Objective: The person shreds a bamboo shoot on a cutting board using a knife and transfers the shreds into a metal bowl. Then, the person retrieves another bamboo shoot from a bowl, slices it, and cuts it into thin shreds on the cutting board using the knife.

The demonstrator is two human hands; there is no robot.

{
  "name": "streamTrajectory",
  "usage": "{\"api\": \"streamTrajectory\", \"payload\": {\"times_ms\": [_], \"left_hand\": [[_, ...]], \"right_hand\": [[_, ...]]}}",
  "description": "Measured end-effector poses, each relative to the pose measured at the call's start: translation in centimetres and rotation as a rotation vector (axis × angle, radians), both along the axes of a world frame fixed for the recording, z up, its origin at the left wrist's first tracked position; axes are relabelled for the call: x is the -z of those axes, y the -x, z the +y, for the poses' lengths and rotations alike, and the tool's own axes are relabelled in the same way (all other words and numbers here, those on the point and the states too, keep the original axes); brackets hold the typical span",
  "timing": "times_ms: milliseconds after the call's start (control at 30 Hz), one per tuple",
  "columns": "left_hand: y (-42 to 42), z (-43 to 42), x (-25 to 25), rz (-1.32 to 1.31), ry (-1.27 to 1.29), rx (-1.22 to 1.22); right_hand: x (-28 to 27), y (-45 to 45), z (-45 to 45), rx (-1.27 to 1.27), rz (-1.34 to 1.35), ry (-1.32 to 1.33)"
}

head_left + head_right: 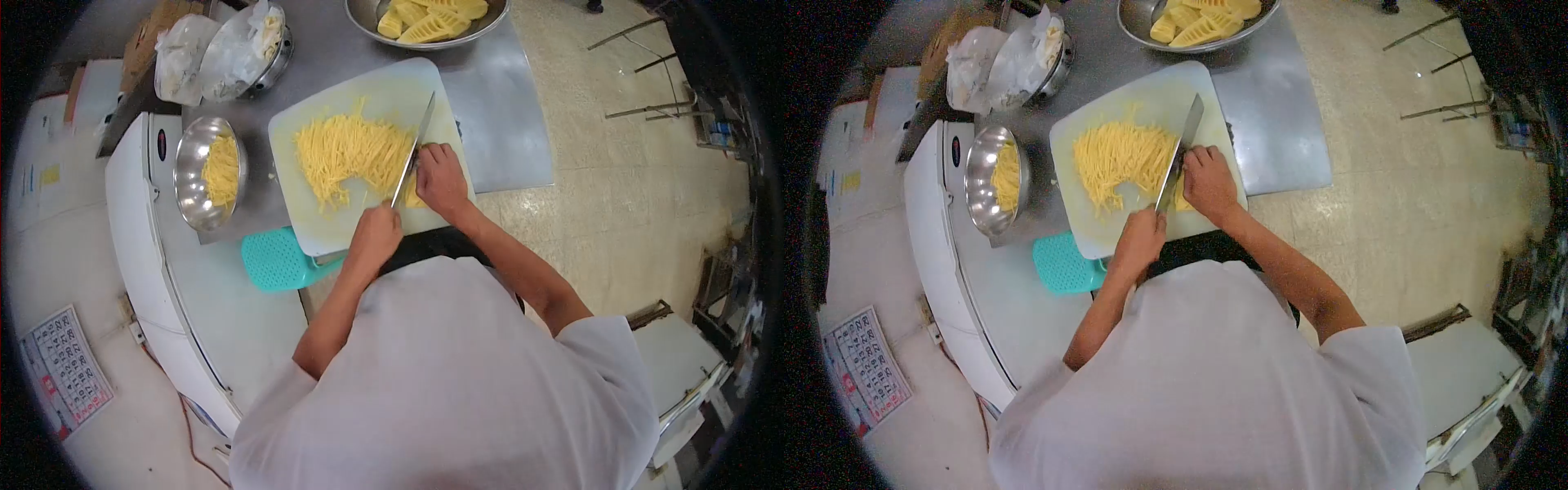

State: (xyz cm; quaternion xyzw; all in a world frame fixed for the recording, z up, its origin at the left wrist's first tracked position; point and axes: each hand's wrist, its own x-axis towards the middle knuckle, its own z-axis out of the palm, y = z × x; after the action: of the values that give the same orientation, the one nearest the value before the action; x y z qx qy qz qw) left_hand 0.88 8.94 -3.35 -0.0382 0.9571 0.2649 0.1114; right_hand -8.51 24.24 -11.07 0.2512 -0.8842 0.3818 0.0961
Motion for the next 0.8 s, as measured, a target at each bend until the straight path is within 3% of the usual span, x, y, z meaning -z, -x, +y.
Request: {"api": "streamTrajectory", "payload": {"times_ms": [33,167,300,400,567,700,800], "left_hand": [[0.8,0.3,0.2,-0.163,-0.057,-0.083],[0.5,1.0,-5.0,-0.189,-0.074,-0.131],[0.3,0.9,-0.1,-0.179,-0.114,-0.144],[0.5,1.1,-5.0,-0.222,-0.050,-0.140],[0.2,1.6,-2.4,-0.198,-0.066,-0.163],[0.2,1.7,-5.4,-0.207,-0.044,-0.157],[-0.7,0.8,0.7,-0.162,-0.132,-0.117]], "right_hand": [[-0.1,0.0,0.1,-0.006,-0.009,-0.010],[-0.2,0.0,0.2,-0.006,-0.008,0.012],[-0.1,-0.4,0.1,-0.018,-0.003,-0.006],[-0.2,0.0,0.5,-0.043,-0.027,0.010],[0.1,0.0,0.1,-0.004,0.002,0.012],[-0.1,0.1,0.2,-0.022,-0.008,0.013],[-0.2,-0.1,0.1,-0.005,0.017,-0.010]]}}
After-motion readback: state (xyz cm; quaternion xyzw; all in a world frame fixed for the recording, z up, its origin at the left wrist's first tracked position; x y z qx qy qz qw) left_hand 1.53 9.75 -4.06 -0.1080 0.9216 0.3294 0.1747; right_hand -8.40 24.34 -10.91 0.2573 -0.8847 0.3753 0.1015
